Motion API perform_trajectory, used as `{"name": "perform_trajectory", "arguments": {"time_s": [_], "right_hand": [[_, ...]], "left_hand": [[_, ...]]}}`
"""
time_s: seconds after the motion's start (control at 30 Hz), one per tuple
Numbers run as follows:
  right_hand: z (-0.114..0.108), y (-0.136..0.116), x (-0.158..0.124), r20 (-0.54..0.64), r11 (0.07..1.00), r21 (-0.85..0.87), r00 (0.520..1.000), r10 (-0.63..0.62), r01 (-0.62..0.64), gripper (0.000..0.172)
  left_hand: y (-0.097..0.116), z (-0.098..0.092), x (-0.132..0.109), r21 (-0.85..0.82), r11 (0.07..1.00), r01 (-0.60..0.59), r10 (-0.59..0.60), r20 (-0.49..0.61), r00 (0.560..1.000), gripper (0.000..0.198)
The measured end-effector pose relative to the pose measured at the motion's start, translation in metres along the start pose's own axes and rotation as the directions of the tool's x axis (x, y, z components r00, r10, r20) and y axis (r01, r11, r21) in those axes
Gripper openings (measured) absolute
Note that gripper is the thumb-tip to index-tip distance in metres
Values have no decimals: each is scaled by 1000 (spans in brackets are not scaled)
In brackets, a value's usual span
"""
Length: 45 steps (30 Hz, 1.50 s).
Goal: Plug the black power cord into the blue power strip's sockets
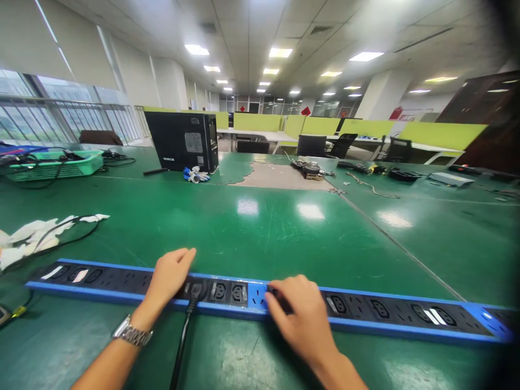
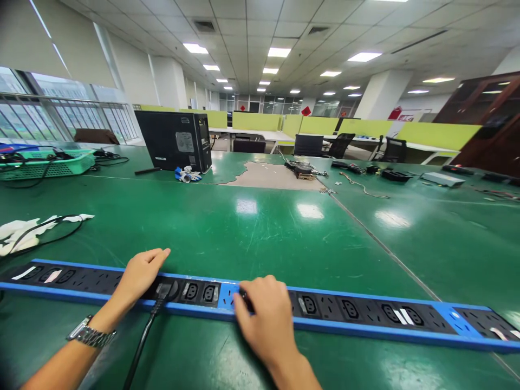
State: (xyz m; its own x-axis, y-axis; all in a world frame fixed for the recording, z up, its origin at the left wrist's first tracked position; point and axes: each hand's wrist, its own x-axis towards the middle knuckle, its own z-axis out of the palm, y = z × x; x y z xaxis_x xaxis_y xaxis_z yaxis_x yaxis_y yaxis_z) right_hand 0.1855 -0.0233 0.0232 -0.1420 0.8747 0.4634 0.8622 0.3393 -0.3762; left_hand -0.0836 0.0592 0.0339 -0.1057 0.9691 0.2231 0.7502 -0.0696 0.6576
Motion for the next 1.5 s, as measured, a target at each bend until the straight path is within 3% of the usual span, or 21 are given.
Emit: {"name": "perform_trajectory", "arguments": {"time_s": [0.07,0.17,0.3,0.53,0.63,0.73,0.8,0.83,0.9,0.97,1.07,1.13,1.37,1.43,1.5], "right_hand": [[18,-35,10,95,996,32,991,-90,87,25],[46,-81,33,204,984,21,963,-176,176,40],[64,-103,53,260,967,14,933,-248,253,34],[72,-98,43,214,974,-7,952,-219,225,31],[70,-101,46,184,984,76,968,-173,162,30],[42,-103,64,-14,942,336,1000,-2,6,33],[11,-100,77,-149,883,468,982,119,-36,38],[-4,-96,81,-151,878,478,981,118,-32,37],[-26,-81,79,-72,899,436,993,95,-54,33],[-34,-61,65,51,936,336,994,93,-105,31],[-25,-34,37,202,979,131,971,129,-157,31],[-15,-25,24,233,988,14,962,144,-151,28],[1,-37,18,333,965,-264,939,84,7,30],[-2,-37,16,351,952,-302,934,70,42,34],[-15,-33,17,434,963,-260,900,49,73,42]], "left_hand": [[-7,-4,0,-4,1000,5,-5,-22,1000,45],[-9,-6,-2,-85,996,7,-12,-56,998,48],[-7,-5,-5,-104,994,-12,5,-68,998,47],[-6,-2,-4,-58,997,-49,46,-44,998,48],[-8,-1,-4,-44,997,-56,55,-20,998,48],[-10,0,-3,-24,998,-58,58,2,998,48],[-10,0,-3,-10,998,-60,60,7,998,48],[-9,0,-4,-4,998,-61,61,6,998,48],[-7,0,-4,7,998,-65,65,4,998,47],[-6,0,-4,16,998,-67,67,2,998,47],[-4,0,-5,30,997,-68,68,3,998,47],[-4,0,-6,40,997,-68,68,4,998,46],[-5,0,-9,61,995,-76,75,10,997,46],[-5,0,-8,63,995,-72,72,8,997,46],[-6,1,-8,64,995,-72,72,9,997,46]]}}
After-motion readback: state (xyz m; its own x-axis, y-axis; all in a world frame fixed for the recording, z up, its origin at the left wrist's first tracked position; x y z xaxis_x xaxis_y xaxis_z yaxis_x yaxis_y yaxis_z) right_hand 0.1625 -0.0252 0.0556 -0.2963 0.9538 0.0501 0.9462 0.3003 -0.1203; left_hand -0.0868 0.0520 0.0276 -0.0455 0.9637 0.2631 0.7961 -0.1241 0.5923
